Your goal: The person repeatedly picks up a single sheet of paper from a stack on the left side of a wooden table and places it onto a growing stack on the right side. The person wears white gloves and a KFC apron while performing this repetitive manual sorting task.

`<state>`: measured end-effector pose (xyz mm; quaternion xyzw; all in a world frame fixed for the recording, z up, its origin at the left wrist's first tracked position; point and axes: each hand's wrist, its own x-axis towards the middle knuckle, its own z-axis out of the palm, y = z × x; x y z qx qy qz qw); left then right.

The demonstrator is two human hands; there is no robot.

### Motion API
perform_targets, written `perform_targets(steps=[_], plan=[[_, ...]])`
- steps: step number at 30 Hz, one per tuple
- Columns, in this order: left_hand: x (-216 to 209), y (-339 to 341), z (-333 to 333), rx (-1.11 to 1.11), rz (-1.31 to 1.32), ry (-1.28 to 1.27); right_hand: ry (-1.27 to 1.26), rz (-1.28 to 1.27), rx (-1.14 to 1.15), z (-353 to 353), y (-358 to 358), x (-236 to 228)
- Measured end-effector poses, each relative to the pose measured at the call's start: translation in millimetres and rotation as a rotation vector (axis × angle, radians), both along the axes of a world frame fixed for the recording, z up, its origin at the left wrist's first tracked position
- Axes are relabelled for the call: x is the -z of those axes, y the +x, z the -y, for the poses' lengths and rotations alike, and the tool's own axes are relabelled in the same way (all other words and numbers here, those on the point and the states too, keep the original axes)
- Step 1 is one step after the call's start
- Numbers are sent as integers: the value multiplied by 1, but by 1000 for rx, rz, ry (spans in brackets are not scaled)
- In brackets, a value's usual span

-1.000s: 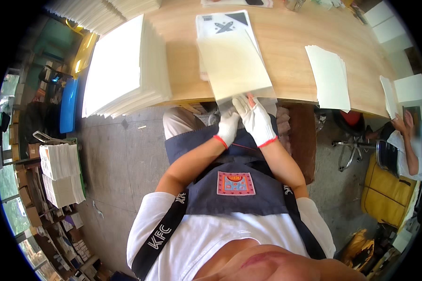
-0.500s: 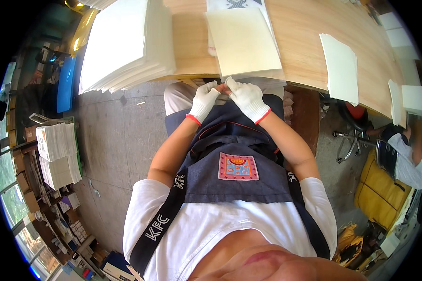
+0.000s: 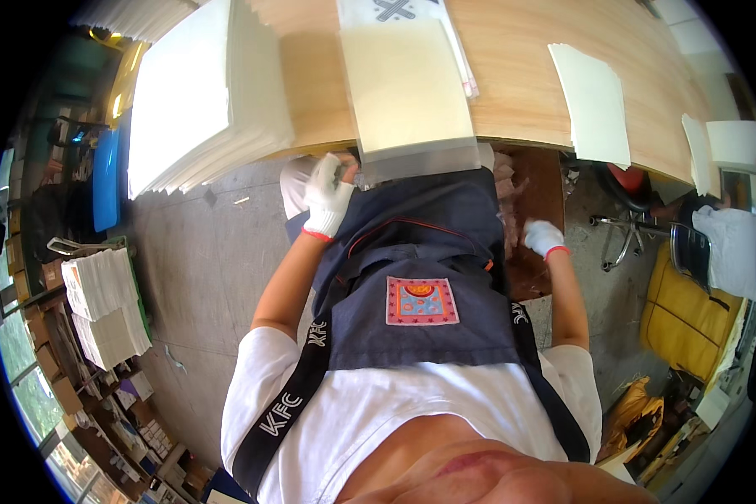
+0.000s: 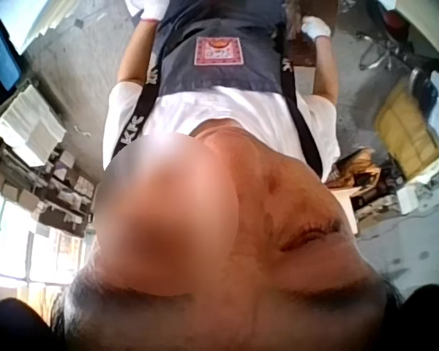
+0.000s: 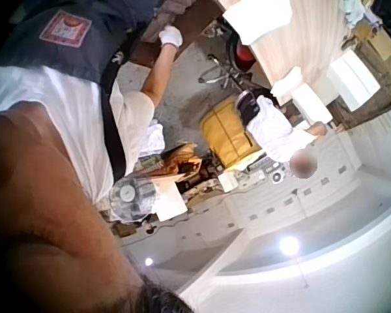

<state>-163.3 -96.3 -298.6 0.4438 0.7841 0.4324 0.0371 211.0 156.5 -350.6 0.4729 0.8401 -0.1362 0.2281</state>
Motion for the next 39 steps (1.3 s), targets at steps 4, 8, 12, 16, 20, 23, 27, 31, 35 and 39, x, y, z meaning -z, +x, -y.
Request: perform_targets(steps=[4,8,12,16,20,23,27,31,35,39], plan=[[-22,-1,-18,104,-659,127,291,-556,-228,12,-75,-42],[-23,-2,-34,204,-699,231,569,-932,-651,17,-157,-99],[-6,-5,-24,99,-464,138,485,-1060,-555,13,-175,-66],[15,9,-34,-219,376,278,432,-1050,-134,35,-196,-65],[35,16,-36,-377,973,491,450,-1069,93,33,-193,-65],[6,21,-34,-268,1151,466,173,-946,170,22,-173,-66],[-70,15,-33,-110,773,426,-735,-1109,542,39,-182,-73],[-152,3,10,-71,167,251,-1237,-1345,487,68,-226,-93],[-189,-37,68,-285,36,614,-1258,-1419,82,89,-307,-159],[-227,-101,102,-450,79,672,-1120,-1434,-110,127,-387,-224]])
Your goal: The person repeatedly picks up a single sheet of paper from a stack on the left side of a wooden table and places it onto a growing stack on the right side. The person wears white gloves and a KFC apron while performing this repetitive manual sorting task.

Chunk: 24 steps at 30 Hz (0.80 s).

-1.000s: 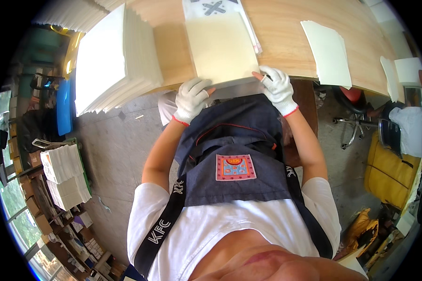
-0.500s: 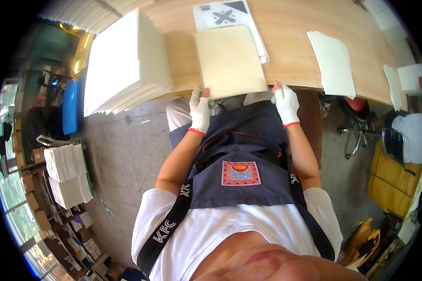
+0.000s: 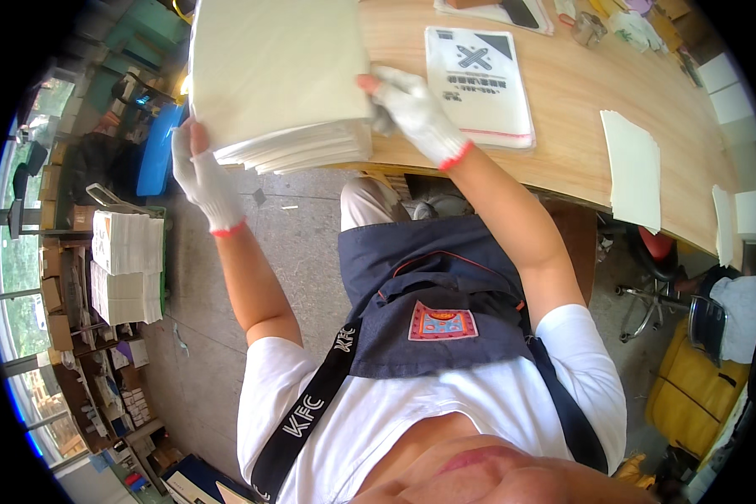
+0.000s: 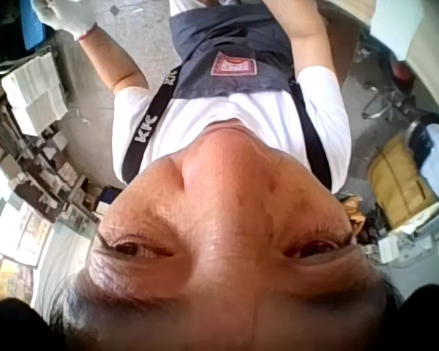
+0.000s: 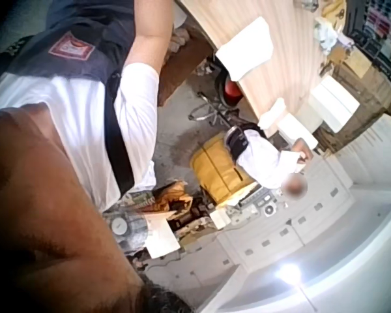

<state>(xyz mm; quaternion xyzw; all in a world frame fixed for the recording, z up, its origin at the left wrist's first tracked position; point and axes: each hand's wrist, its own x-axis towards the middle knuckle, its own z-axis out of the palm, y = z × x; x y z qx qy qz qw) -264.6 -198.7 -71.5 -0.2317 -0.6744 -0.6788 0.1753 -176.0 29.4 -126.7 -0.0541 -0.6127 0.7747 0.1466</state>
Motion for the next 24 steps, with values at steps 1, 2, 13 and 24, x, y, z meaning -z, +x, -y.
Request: perform_targets(steps=[1,2,13,24], plan=[[13,-25,19,-109,-3,-106,115,65,-40,10,-10,-7],[25,-43,32,-215,-5,-209,232,131,-75,15,-18,-13],[207,-9,51,-183,402,182,-337,147,405,-50,139,89],[233,99,-58,325,-258,-629,-400,496,1209,-220,365,154]])
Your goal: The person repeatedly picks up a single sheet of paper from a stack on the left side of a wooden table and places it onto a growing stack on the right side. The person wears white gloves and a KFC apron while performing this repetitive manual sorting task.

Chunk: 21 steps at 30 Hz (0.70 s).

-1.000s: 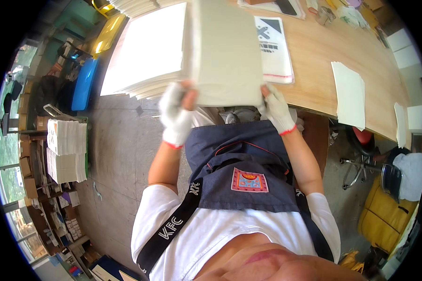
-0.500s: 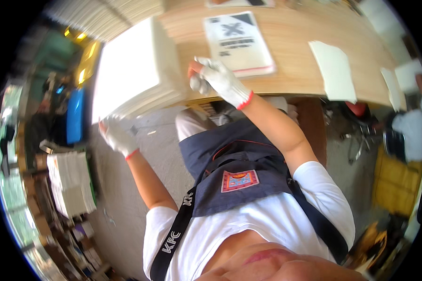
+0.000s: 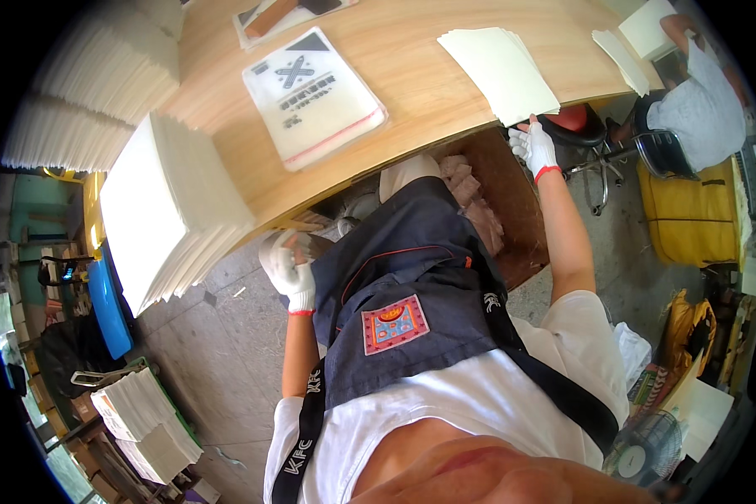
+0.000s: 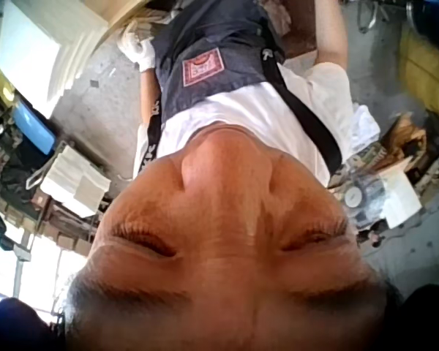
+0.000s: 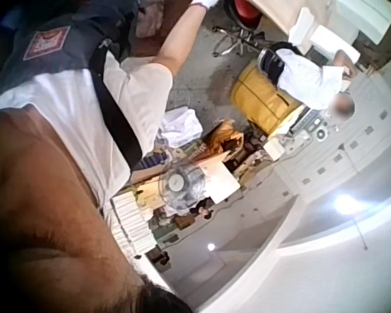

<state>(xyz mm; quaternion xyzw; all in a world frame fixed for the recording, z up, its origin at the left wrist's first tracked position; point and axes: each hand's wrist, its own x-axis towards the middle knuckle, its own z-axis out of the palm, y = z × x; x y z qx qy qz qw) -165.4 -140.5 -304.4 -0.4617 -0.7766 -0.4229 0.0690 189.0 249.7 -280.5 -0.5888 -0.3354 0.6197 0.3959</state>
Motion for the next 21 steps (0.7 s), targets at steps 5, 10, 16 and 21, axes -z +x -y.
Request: perform_targets(steps=[5,10,16,21], plan=[[-31,15,-34,191,-14,73,14,67,-40,-16,-3,-4],[-61,7,-65,181,-54,-114,-95,-292,30,-33,2,-1],[-90,-37,-151,229,-297,-271,10,-506,-19,-63,14,0],[-90,-54,-185,151,-374,-710,72,-502,-99,-82,11,-16]])
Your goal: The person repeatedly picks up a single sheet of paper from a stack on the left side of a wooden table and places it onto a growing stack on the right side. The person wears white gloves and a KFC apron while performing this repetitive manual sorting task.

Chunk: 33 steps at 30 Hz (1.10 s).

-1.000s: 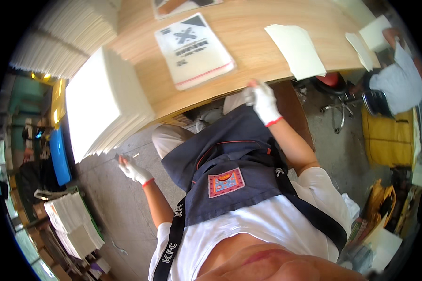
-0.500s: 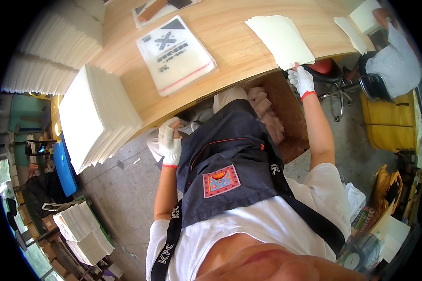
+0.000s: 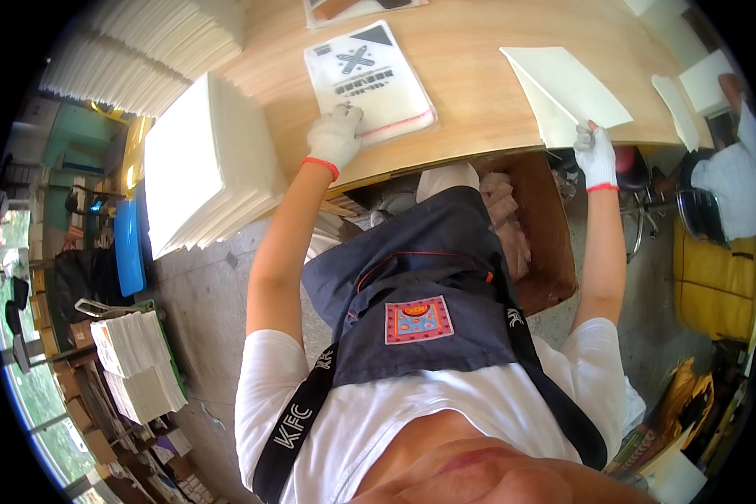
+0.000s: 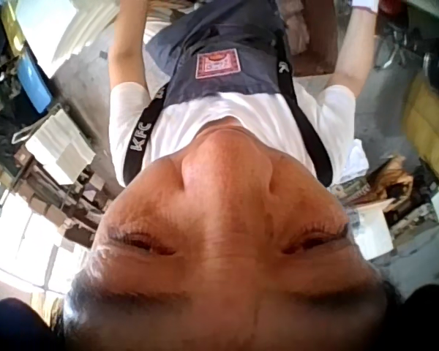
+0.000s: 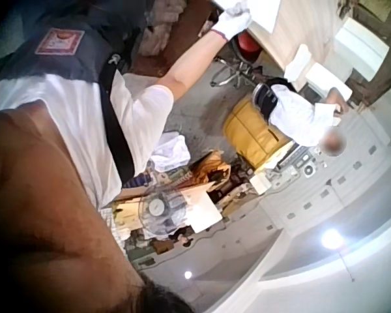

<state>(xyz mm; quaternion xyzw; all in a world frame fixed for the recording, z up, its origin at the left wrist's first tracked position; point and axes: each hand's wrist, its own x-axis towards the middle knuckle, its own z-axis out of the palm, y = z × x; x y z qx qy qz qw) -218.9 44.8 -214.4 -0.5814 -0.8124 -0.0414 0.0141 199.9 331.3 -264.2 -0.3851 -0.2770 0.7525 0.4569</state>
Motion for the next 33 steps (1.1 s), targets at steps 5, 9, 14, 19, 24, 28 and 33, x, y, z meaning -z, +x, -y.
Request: perform_targets(steps=[5,9,14,19,24,28,33], plan=[[3,-21,1,-75,21,-46,-12,-63,-95,88,-30,-43],[21,-38,2,-97,147,72,-2,-34,-464,172,-62,-61],[21,-32,8,-112,184,243,-239,-175,-577,217,-68,-14],[12,-24,13,-88,237,350,-419,-187,-304,259,-94,-16],[-6,-21,15,18,648,411,-403,-326,-330,269,-103,-9],[-17,-3,22,46,551,351,-336,-307,-297,278,-113,-13],[46,12,36,-4,625,722,-315,-240,-247,290,-127,-37]])
